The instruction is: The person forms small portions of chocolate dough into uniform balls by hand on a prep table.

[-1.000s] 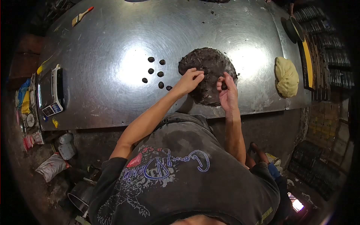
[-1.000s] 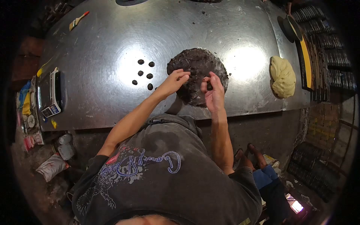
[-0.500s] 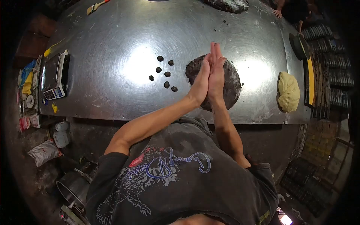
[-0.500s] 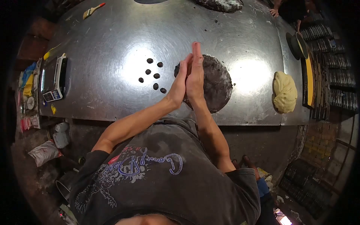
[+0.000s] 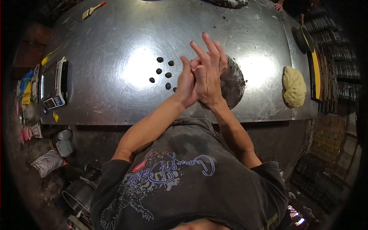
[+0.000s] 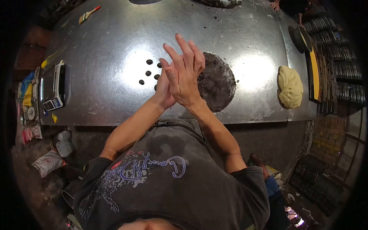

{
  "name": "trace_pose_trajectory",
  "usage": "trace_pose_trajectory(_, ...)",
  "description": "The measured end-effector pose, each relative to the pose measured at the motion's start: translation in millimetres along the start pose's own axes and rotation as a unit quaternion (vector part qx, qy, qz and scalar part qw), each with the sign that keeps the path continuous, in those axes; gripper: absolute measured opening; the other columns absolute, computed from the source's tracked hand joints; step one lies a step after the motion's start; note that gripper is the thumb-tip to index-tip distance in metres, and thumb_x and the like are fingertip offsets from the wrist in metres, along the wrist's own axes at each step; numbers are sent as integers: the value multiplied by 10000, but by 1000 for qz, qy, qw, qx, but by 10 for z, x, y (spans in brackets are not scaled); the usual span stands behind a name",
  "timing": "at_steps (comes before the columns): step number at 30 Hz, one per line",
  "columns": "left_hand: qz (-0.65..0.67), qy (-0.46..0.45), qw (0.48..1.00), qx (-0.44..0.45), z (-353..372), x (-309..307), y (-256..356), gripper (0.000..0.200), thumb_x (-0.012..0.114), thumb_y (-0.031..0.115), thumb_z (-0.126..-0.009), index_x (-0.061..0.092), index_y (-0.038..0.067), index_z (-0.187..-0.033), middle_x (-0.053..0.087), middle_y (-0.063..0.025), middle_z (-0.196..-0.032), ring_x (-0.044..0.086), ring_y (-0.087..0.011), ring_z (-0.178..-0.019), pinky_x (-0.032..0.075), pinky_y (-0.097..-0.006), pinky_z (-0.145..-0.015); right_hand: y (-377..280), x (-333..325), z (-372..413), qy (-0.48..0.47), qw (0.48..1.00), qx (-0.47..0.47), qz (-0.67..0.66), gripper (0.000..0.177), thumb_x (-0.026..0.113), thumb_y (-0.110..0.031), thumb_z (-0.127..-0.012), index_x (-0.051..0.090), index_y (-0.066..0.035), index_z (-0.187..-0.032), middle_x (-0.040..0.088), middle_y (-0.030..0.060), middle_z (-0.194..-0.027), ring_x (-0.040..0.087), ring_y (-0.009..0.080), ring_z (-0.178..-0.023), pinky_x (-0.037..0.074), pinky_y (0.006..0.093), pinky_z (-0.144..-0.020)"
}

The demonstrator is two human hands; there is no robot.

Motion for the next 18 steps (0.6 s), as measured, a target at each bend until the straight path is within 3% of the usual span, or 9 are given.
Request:
trace_pose_trajectory(2, -7, 66, 998, 11, 35, -63, 169, 832, 117, 654, -1009, 336, 21, -1503, 450, -139, -1505, 459, -253, -1369, 400, -363, -1133, 26, -13, 92, -1, 996, -27, -90, 400, 550, -329, -1012, 612, -62, -1303, 483, 137, -1428, 437, 343, -1255, 315, 449, -1071)
trace_pose_trajectory(3, -12, 98, 995, 18, 42, -98, 233, 846, 114, 661, -1004, 333, 14, -1502, 443, -143, -1513, 459, -255, -1368, 399, -365, -1135, 47, 33, 170, -30, 994, 4, -103, 376, 590, -276, -988, 615, -70, -1302, 502, 134, -1389, 448, 329, -1248, 348, 439, -1047)
trace_pose_trajectory(5, 39, 50, 998, 14, 85, -214, 256, 881, 145, 723, -967, 280, 74, -1547, 386, -154, -1557, 402, -272, -1415, 367, -423, -1163, 96, 150, 349, -85, 986, 62, -128, 371, 671, -169, -942, 621, -86, -1300, 540, 128, -1312, 470, 303, -1234, 412, 420, -997)
trace_pose_trajectory(6, 61, 35, 997, -13, 189, -205, 284, 889, 150, 737, -956, 262, 96, -1562, 366, -153, -1569, 374, -274, -1437, 352, -443, -1172, 83, 177, 372, -104, 986, 30, -126, 423, 747, -71, -850, 639, -73, -1258, 577, 132, -1199, 538, 277, -1140, 487, 369, -881)
trace_pose_trajectory(9, 81, 50, 995, -42, 364, -300, 283, 857, 187, 746, -963, 265, 145, -1570, 399, -156, -1544, 388, -292, -1414, 316, -480, -1182, 193, 64, 210, -228, 962, -8, -147, 378, 734, -95, -867, 652, -59, -1234, 613, 119, -1104, 616, 245, -957, 519, 341, -789)
trace_pose_trajectory(10, 37, 77, 996, -36, 423, -341, 311, 861, 211, 747, -966, 252, 136, -1572, 400, -168, -1540, 410, -291, -1391, 317, -468, -1180, 82, -75, 22, -205, 966, -46, -153, 324, 708, -104, -893, 668, -58, -1211, 632, 107, -1007, 646, 230, -817, 531, 320, -713)
trace_pose_trajectory(14, -21, 211, 977, 25, 664, -870, 557, 664, 314, 553, -1054, 353, 45, -1480, 481, -184, -1433, 492, -282, -1263, 393, -427, -1105, -400, -700, -701, -108, 967, -175, -151, 350, 690, -213, -916, 640, -59, -1227, 659, 103, -886, 656, 187, -795, 532, 308, -653)
trace_pose_trajectory(16, -9, 280, 957, 74, 762, -1092, 695, 570, 326, 474, -1070, 411, 31, -1419, 517, -165, -1365, 515, -267, -1209, 421, -415, -1069, -413, -716, -896, 52, 947, -241, -204, 329, 620, -255, -986, 624, -13, -1208, 709, 120, -970, 664, 189, -851, 547, 284, -720)
trace_pose_trajectory(18, 10, 349, 928, 127, 926, -1264, 809, 483, 338, 404, -1076, 468, 29, -1351, 548, -139, -1288, 534, -248, -1157, 444, -405, -1036, -246, -384, -867, 166, 928, -244, -226, 301, 629, -166, -973, 608, -21, -1236, 679, 154, -1107, 650, 255, -982, 543, 321, -814)
Point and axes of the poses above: each hand's wrist, its own z-axis away from the middle knuckle, its own x-axis out of the palm, y = z × x, the point moved 2 cm from there along -z, towards the middle knuckle
